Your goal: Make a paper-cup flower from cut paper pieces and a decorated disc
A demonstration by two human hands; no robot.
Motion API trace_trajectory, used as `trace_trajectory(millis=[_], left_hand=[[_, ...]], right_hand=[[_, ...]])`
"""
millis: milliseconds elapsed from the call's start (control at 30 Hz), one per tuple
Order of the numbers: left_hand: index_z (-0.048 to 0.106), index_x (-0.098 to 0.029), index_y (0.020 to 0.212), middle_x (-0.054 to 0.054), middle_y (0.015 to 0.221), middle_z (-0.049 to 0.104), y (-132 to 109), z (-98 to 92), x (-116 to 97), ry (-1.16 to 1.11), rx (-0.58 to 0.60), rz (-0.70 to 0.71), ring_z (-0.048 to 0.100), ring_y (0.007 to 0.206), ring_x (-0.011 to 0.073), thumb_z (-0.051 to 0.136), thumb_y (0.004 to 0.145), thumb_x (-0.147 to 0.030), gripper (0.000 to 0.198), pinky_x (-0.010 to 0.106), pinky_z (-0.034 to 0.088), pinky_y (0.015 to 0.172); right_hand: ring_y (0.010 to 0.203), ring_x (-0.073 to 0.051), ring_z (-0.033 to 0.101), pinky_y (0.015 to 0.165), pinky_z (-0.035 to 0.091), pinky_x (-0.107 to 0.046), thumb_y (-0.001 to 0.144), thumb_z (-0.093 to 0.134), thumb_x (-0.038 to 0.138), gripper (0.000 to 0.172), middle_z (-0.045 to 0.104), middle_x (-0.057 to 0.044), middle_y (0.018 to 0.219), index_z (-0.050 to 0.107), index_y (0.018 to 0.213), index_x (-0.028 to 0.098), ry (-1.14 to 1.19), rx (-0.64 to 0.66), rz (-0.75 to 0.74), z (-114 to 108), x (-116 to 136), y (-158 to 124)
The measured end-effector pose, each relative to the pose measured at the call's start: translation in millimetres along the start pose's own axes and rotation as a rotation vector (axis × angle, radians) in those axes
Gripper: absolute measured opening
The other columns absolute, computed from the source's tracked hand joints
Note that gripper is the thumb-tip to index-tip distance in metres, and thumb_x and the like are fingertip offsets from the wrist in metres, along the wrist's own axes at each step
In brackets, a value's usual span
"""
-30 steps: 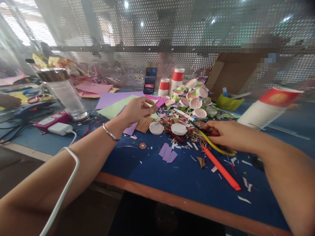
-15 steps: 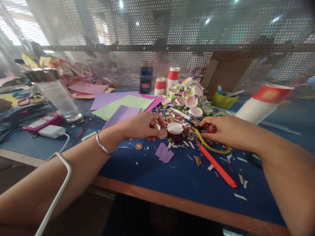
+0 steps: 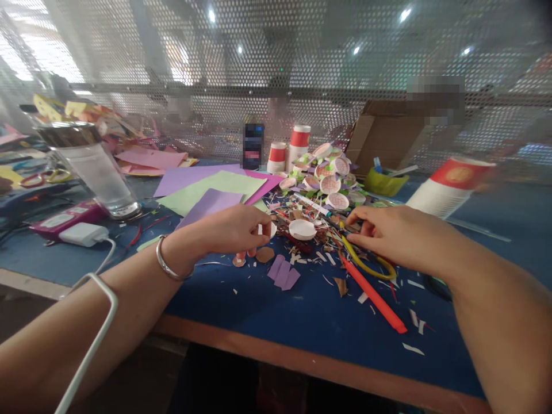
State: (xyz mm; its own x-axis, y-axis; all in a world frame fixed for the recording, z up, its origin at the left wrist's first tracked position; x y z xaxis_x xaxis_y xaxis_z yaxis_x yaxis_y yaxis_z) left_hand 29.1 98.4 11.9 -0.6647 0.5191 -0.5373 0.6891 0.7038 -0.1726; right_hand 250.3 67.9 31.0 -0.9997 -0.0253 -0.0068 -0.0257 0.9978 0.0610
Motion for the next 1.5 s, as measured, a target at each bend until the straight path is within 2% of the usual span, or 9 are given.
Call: trace_trajectory(millis=[233,400,567,700,933,1100,1200,1333,1500], left_hand=[[0.072,-0.020,0.087,-0.001,0.072,0.069,3.2,-14.8,-14.0,0.183,-0.146,0.122,0.057,0.062,0.0122,0.058,0.079,-0.018,0.017,0.024,0.037,0.058],[0.073,-0.020,0.090,-0.001,0.073,0.067,-2.9,-12.0,-16.7,0.194,-0.117,0.130,0.055,0.061,0.0117,0.061,0.082,-0.023,0.015,0.024,0.035,0.059],[0.073,-0.020,0.090,0.001,0.085,0.067,-7.5,-2.0,-22.7,0.253,-0.045,0.148,0.056,0.063,0.0114,0.066,0.085,-0.034,0.016,0.026,0.035,0.060],[0.073,-0.021,0.085,0.002,0.088,0.067,-8.2,-0.2,-25.7,0.315,-0.054,0.185,0.059,0.074,0.0146,0.067,0.085,-0.032,0.013,0.027,0.037,0.065],[0.067,-0.020,0.084,0.002,0.090,0.069,-9.3,-1.8,-21.4,0.258,-0.037,0.154,0.062,0.077,0.0158,0.069,0.080,-0.025,0.007,0.027,0.039,0.065],[0.061,-0.020,0.085,-0.002,0.083,0.067,-10.4,-1.3,-17.8,0.138,0.013,0.126,0.059,0.056,0.0098,0.068,0.081,-0.029,0.012,0.025,0.038,0.055],[0.059,-0.020,0.083,-0.002,0.080,0.066,-11.4,-0.9,-20.0,0.091,0.027,0.146,0.060,0.058,0.0105,0.068,0.081,-0.027,0.012,0.024,0.039,0.054],[0.064,-0.021,0.093,0.000,0.081,0.071,-7.1,-8.5,-16.4,-0.014,-0.061,0.131,0.062,0.065,0.0127,0.067,0.082,-0.029,0.014,0.023,0.042,0.058],[0.071,-0.019,0.099,0.002,0.087,0.076,-0.9,-16.9,-18.3,-0.110,-0.174,0.203,0.065,0.074,0.0138,0.066,0.083,-0.028,0.019,0.023,0.046,0.065]], right_hand=[[0.071,-0.020,0.064,0.061,0.037,-0.030,0.091,0.058,0.038,0.019,0.072,-0.001,0.079,0.069,0.100,0.025,0.160,-0.059,-0.194,-3.3,54.2,-4.9],[0.076,-0.019,0.064,0.066,0.039,-0.030,0.095,0.056,0.037,0.021,0.073,-0.003,0.087,0.071,0.099,0.023,0.267,-0.079,-0.364,-2.0,84.2,-13.2],[0.078,-0.019,0.066,0.071,0.042,-0.030,0.096,0.057,0.036,0.020,0.075,-0.003,0.088,0.072,0.097,0.023,0.324,-0.067,-0.458,0.9,98.1,-18.8],[0.071,-0.017,0.064,0.065,0.040,-0.029,0.095,0.059,0.035,0.019,0.074,-0.002,0.082,0.073,0.093,0.023,0.362,-0.124,-0.428,-4.9,92.2,-16.8],[0.063,-0.015,0.061,0.061,0.039,-0.028,0.093,0.059,0.034,0.018,0.070,0.000,0.071,0.071,0.090,0.023,0.450,-0.186,-0.315,-10.0,71.0,-7.4],[0.064,-0.014,0.063,0.061,0.041,-0.027,0.093,0.058,0.035,0.019,0.072,0.000,0.073,0.071,0.088,0.022,0.477,-0.198,-0.284,-11.7,62.7,-4.8],[0.061,-0.014,0.061,0.059,0.041,-0.026,0.093,0.058,0.037,0.020,0.072,0.000,0.072,0.071,0.088,0.022,0.484,-0.218,-0.254,-13.6,53.0,-2.6],[0.059,-0.014,0.060,0.057,0.040,-0.027,0.091,0.059,0.035,0.019,0.072,-0.001,0.072,0.071,0.086,0.022,0.471,-0.253,-0.212,-16.1,40.0,1.3],[0.058,-0.014,0.060,0.057,0.042,-0.027,0.090,0.059,0.035,0.019,0.073,-0.002,0.073,0.071,0.086,0.022,0.462,-0.254,-0.203,-15.3,36.6,4.4]])
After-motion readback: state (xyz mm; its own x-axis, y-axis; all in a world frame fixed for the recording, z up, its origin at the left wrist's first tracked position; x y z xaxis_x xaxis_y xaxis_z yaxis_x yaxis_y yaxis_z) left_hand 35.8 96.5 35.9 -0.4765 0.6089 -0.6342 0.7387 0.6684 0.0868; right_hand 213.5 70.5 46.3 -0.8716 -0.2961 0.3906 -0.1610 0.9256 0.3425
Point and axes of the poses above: each hand's wrist, its own y-axis towards the middle knuckle, its own z-axis out of the palm, x = y × z, the point moved 10 cm from there along y, towards the middle knuckle
